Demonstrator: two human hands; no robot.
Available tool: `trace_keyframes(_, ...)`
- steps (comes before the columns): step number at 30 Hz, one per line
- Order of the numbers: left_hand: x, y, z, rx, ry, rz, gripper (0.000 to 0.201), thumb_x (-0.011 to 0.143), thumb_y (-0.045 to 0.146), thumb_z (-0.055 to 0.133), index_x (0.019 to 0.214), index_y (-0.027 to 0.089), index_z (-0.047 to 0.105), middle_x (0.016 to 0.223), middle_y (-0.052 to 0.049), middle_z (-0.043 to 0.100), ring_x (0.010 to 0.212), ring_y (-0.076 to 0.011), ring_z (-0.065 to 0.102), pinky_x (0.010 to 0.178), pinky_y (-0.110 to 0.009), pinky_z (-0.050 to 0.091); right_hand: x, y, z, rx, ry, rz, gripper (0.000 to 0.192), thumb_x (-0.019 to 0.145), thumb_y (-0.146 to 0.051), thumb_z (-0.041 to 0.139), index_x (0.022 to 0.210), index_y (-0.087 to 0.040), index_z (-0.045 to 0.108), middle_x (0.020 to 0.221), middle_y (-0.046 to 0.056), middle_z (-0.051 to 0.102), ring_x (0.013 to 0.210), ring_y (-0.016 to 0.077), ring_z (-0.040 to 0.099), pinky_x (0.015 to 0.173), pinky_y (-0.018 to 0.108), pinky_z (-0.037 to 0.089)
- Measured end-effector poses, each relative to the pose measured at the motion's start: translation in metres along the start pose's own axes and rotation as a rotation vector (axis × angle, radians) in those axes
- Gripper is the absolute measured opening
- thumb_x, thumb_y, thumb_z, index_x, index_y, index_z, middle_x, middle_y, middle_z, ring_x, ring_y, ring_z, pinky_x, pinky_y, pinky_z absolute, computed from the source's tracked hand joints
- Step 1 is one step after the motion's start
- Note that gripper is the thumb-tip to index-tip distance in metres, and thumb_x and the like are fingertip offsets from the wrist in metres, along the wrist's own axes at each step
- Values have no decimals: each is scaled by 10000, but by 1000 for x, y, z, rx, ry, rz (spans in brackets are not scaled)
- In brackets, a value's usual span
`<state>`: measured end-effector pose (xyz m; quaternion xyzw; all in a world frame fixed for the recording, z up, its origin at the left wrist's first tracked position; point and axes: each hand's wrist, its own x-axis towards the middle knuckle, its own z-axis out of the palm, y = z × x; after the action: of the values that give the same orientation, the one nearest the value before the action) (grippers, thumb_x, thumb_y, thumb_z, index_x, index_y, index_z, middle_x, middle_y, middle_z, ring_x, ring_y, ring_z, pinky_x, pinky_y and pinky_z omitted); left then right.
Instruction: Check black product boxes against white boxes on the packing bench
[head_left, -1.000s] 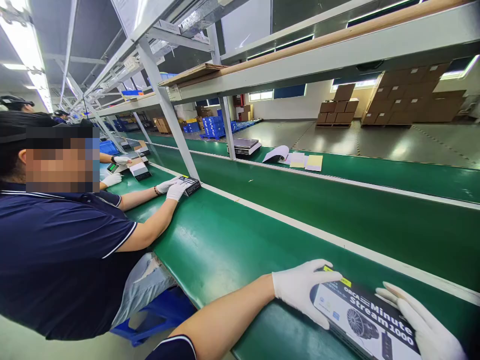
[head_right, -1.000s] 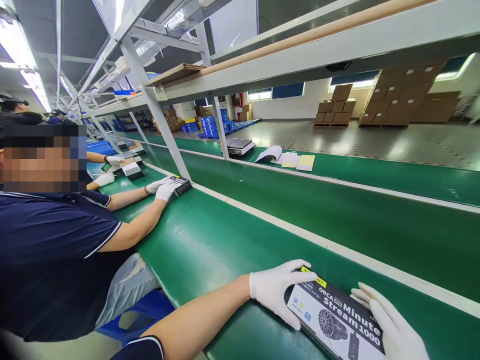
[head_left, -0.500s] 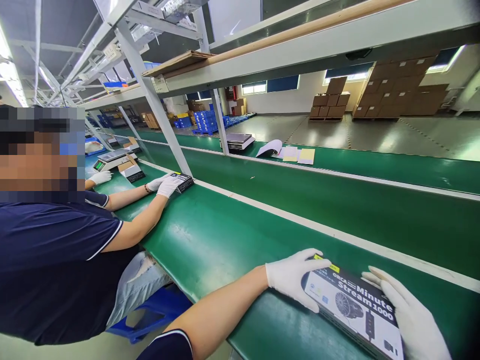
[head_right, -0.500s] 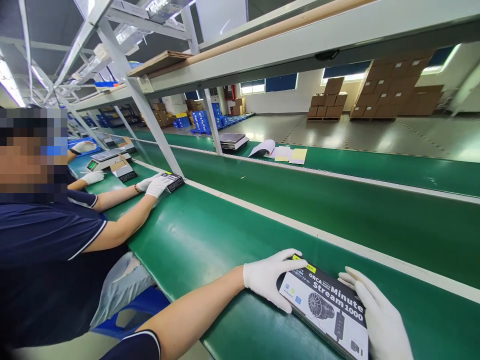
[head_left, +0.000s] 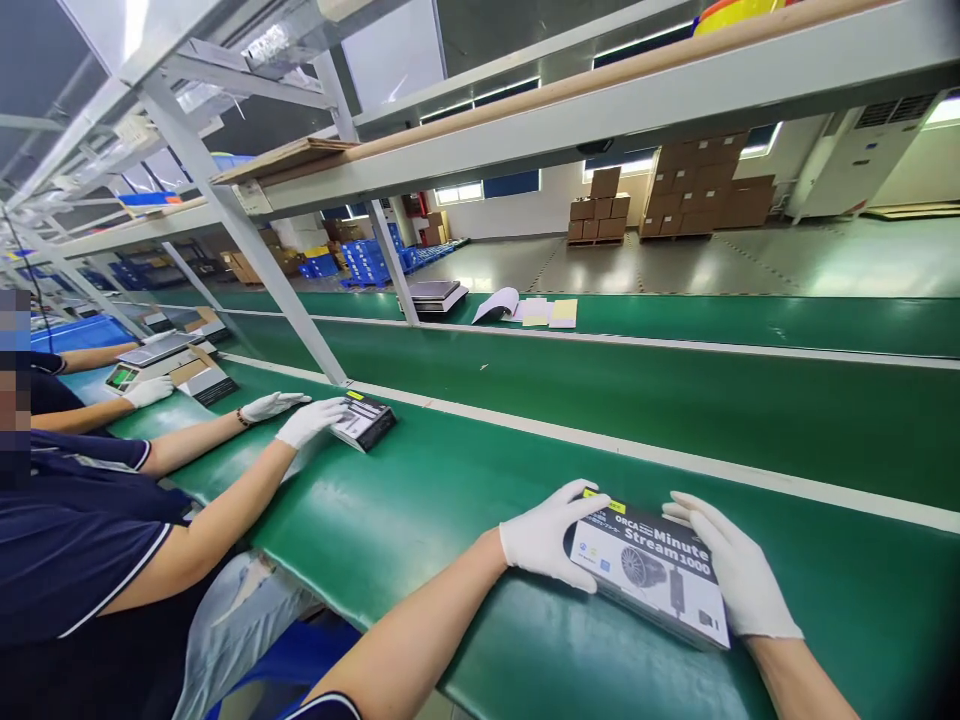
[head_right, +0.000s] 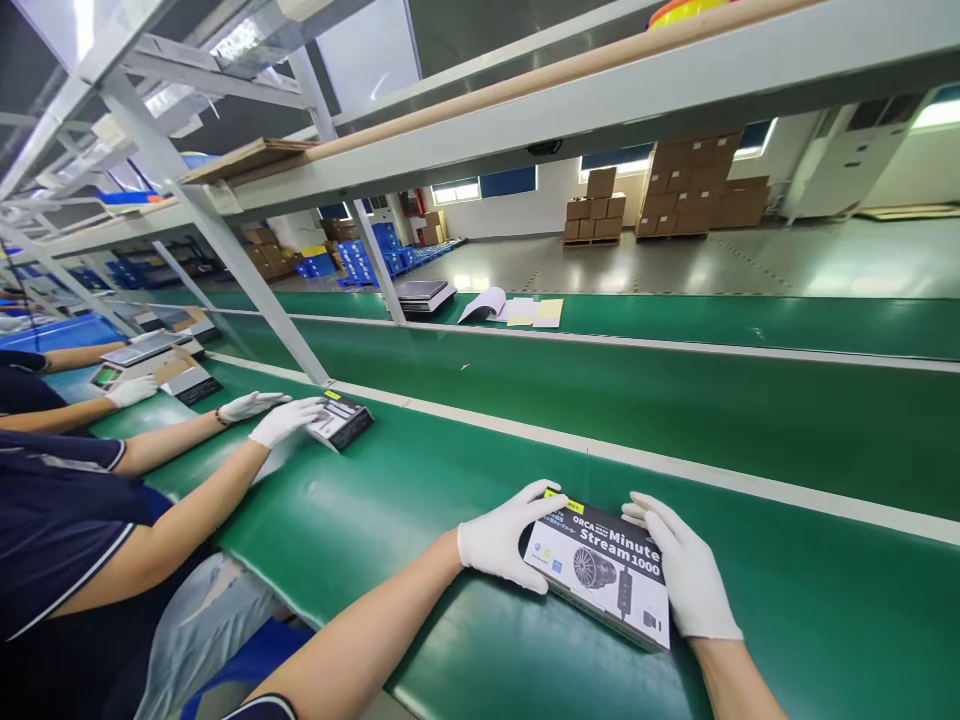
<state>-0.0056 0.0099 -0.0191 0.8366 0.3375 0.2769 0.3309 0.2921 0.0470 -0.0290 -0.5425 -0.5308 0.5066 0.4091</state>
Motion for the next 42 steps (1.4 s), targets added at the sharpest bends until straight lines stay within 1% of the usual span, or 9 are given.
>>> trace_keyframes(6,-7,22,-5,117,-33,-113,1268,600,614,837,1605,257,150,1630,-98,-24,1503,-337,92,1209,-458,223,2,1,3,62,13,-37,709,765,-736,633,1242,-211,623,1208,74,648,1146,254,587,944,311,471)
trace_keyframes(10,-25,40,-53,463,261,-177,848,845,524,663,1561,236,310,1607,-90,182,1479,-289,196,1213,-421,221,4,5,5,117,-15,-56,697,786,-715,628,1247,-192,610,1210,91,643,1150,264,584,962,343,458)
trace_keyframes(13,-47,18,-104,775,490,-405,568,924,386,512,1440,153,482,1433,-152,454,1351,-318,374,1160,-447,277,5,6,6,124,-27,-98,630,832,-663,601,1243,-185,609,1202,92,643,1121,261,597,940,352,459)
trace_keyframes(16,-69,-19,-132,776,411,-726,616,934,488,445,1398,91,530,1401,-201,467,1321,-370,402,1130,-489,297,4,4,9,108,-14,-146,589,848,-623,571,1206,-158,626,1165,103,654,1082,261,612,942,360,452)
trace_keyframes(20,-80,-35,-117,621,315,-740,688,963,555,352,1484,115,443,1535,-158,305,1374,-288,388,1153,-395,308,2,-1,13,111,-12,-177,597,845,-613,550,1188,-133,634,1133,114,660,1048,266,621,916,366,462)
trace_keyframes(24,-62,-15,-85,448,283,-660,671,945,562,411,1486,166,446,1567,-84,258,1444,-227,283,1207,-344,224,1,-2,16,82,5,-220,533,867,-555,533,1169,-132,649,1104,108,667,1020,259,619,911,369,457)
trace_keyframes(28,-47,-5,-81,301,274,-631,643,917,526,503,1462,186,475,1568,-66,270,1456,-232,260,1224,-355,186,3,2,13,172,14,-210,525,881,-556,573,1192,-138,637,1117,113,665,1030,269,627,895,370,468)
trace_keyframes(34,-64,-28,-89,-489,452,-532,669,899,529,603,1484,266,416,1493,-69,425,1318,-259,479,1088,-373,420,4,5,9,200,20,-189,528,892,-572,603,1201,-144,635,1137,121,659,1031,276,634,890,372,471)
trace_keyframes(42,-69,-41,-74,-581,553,-464,594,876,446,670,1398,202,529,1429,-100,494,1256,-275,529,1033,-340,460,5,6,9,172,24,-137,513,894,-571,625,1207,-165,644,1152,111,655,1054,275,623,851,345,476)
